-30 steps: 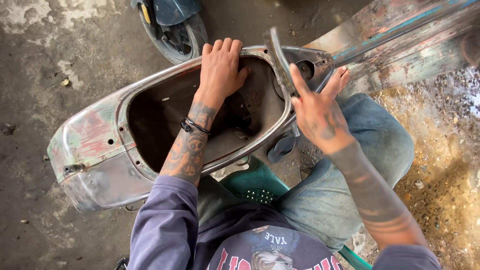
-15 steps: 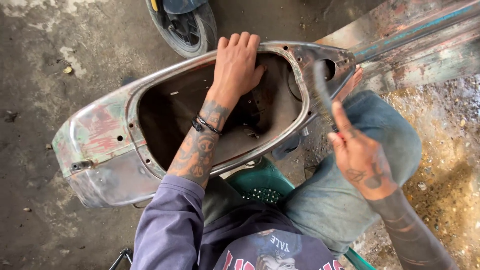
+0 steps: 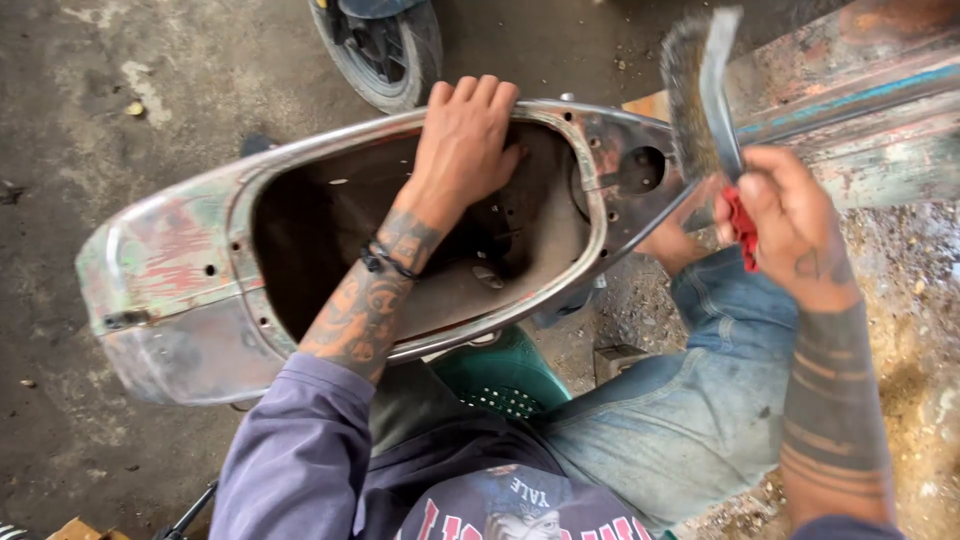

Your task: The person scrubs the inner surface of a large, hollow metal part using a wire brush. They hold the part steady with one hand while vigorously brushing the interior with the other.

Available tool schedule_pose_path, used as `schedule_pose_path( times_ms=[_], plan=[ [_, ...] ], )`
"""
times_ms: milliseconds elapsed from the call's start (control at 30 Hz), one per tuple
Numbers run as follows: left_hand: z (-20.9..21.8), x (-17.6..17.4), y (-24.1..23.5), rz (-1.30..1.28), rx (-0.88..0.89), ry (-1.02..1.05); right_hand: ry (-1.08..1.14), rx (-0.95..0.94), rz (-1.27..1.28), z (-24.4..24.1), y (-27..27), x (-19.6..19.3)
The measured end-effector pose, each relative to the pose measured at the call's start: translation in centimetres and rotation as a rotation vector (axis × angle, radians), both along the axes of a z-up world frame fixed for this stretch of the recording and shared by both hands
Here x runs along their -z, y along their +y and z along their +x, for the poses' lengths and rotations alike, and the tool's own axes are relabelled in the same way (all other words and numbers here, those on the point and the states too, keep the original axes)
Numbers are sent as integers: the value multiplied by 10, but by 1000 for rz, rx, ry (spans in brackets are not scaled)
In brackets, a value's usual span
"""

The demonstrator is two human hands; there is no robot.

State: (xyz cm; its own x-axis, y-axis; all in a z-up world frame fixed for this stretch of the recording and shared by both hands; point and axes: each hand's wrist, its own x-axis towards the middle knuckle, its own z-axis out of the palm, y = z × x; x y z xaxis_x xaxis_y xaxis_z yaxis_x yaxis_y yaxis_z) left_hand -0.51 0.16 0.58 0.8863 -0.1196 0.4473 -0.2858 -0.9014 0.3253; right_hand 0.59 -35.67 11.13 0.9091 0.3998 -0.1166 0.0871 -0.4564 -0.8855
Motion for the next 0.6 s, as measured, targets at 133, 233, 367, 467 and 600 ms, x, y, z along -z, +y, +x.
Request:
schedule_pose_path(
  times_ms=[133, 233, 367, 467, 600],
  plan=[
    [1, -2, 0, 15, 14, 15, -132, -183, -116, 35, 12, -32],
    [-1, -4, 1, 39, 10, 35, -475, -195, -461, 47, 19, -41],
    [-2, -13, 3, 58, 26, 57, -748, -187, -726, 72, -31, 4],
    [-1, -11, 1, 54, 27, 61, -832, -226, -689, 74, -53, 15],
    [-2, -9, 0, 65, 12, 56, -895, -286, -688, 72, -34, 3]
  ],
)
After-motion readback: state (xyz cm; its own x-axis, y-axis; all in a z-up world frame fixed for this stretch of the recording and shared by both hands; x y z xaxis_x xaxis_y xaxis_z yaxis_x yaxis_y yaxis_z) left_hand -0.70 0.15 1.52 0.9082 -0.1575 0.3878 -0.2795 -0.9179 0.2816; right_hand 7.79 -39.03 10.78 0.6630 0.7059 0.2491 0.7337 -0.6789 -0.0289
